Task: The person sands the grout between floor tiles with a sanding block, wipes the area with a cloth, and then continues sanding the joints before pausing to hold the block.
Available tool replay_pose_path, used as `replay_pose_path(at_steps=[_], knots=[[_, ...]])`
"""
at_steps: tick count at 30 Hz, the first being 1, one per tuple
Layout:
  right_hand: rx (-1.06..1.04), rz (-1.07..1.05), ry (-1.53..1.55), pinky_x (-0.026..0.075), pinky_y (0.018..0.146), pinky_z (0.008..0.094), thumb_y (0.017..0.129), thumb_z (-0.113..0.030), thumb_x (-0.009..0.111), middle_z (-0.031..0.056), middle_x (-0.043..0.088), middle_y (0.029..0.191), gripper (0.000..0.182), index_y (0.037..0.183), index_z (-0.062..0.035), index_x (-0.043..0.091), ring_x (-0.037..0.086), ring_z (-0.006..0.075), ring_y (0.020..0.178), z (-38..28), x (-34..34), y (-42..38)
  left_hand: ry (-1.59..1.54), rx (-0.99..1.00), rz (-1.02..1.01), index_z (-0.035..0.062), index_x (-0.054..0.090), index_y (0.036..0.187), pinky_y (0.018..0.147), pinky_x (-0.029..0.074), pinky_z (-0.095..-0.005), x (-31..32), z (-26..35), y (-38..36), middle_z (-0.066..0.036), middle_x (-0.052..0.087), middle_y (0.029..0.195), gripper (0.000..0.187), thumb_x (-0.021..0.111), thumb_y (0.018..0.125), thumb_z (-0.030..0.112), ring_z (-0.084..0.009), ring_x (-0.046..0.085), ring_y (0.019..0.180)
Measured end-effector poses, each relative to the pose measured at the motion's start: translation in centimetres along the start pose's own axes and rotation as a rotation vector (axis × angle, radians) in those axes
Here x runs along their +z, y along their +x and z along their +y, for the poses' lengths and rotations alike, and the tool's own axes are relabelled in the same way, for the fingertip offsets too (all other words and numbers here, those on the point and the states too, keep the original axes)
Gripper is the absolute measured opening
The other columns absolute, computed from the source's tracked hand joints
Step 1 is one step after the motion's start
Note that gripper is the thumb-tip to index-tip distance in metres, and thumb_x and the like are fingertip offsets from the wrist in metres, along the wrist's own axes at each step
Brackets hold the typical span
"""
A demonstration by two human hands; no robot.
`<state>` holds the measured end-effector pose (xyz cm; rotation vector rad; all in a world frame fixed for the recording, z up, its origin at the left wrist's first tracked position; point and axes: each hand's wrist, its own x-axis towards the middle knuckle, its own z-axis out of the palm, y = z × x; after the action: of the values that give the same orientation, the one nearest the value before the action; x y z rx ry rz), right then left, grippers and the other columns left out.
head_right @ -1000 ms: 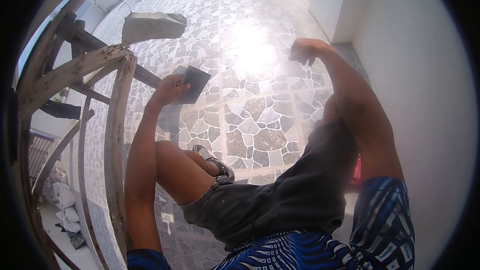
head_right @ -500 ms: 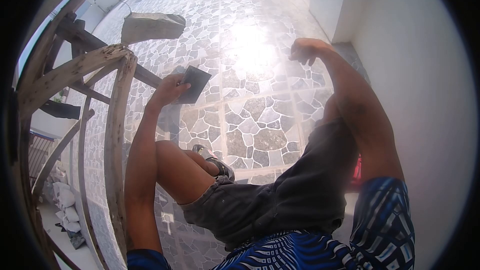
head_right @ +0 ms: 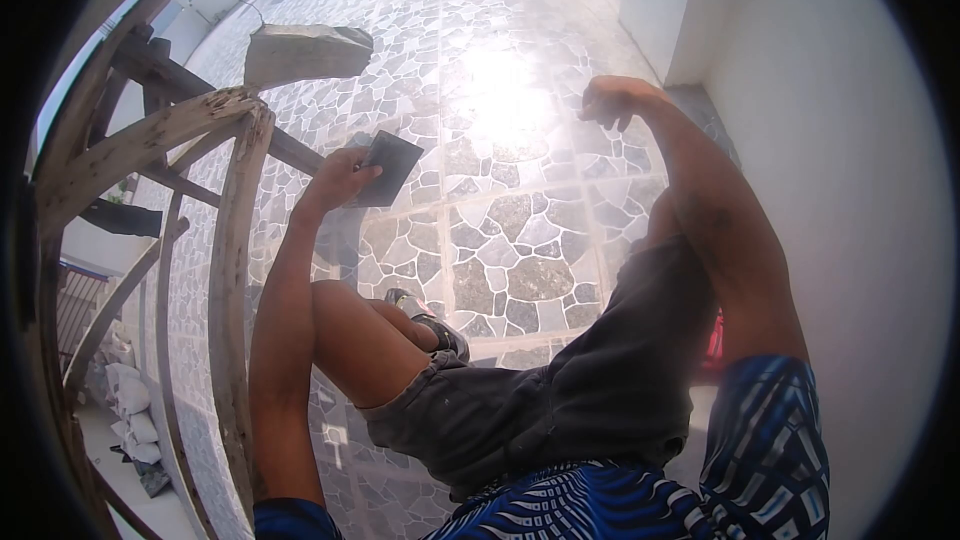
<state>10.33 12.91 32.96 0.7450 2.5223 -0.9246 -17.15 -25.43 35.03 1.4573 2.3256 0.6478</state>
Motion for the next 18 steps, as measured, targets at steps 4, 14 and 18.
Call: replay_pose_path(at_steps=[4, 14, 18], knots=[[-0.001, -0.002, 0.003, 0.063, 0.078, 0.0384, 0.096, -0.029, 0.060, 0.0179, 0.069, 0.103, 0.043, 0.126, 0.0019, 0.063, 0.070, 0.0273, 0.097, -0.03, 0.00, -0.04, -0.007, -0.037, -0.009, 0.0017, 0.071, 0.111, 0.076, 0.052, -0.0381, 0.01, -0.06, 0.04, -0.015, 0.071, 0.089, 0.028, 0.067, 0.088, 0.018, -0.0242, 0.068, 0.081], [0.013, -0.006, 0.003, 0.063, 0.079, 0.0395, 0.097, -0.028, 0.060, 0.0188, 0.069, 0.104, 0.043, 0.128, 0.0020, 0.062, 0.070, 0.0282, 0.098, -0.08, 0.03, 0.11, 0.001, -0.040, -0.005, 0.0021, 0.071, 0.113, 0.077, 0.052, -0.0385, 0.11, -0.27, 0.10, -0.015, 0.071, 0.091, 0.030, 0.067, 0.089, 0.020, -0.0250, 0.068, 0.081], [0.009, 0.003, 0.000, 0.063, 0.078, 0.0391, 0.096, -0.029, 0.061, 0.0184, 0.069, 0.103, 0.043, 0.127, 0.0016, 0.062, 0.070, 0.0280, 0.097, -0.11, 0.03, -0.04, 0.009, -0.038, -0.010, 0.0025, 0.071, 0.113, 0.077, 0.052, -0.0386, 0.03, -0.13, 0.09, -0.015, 0.071, 0.090, 0.030, 0.067, 0.089, 0.020, -0.0249, 0.068, 0.082]])
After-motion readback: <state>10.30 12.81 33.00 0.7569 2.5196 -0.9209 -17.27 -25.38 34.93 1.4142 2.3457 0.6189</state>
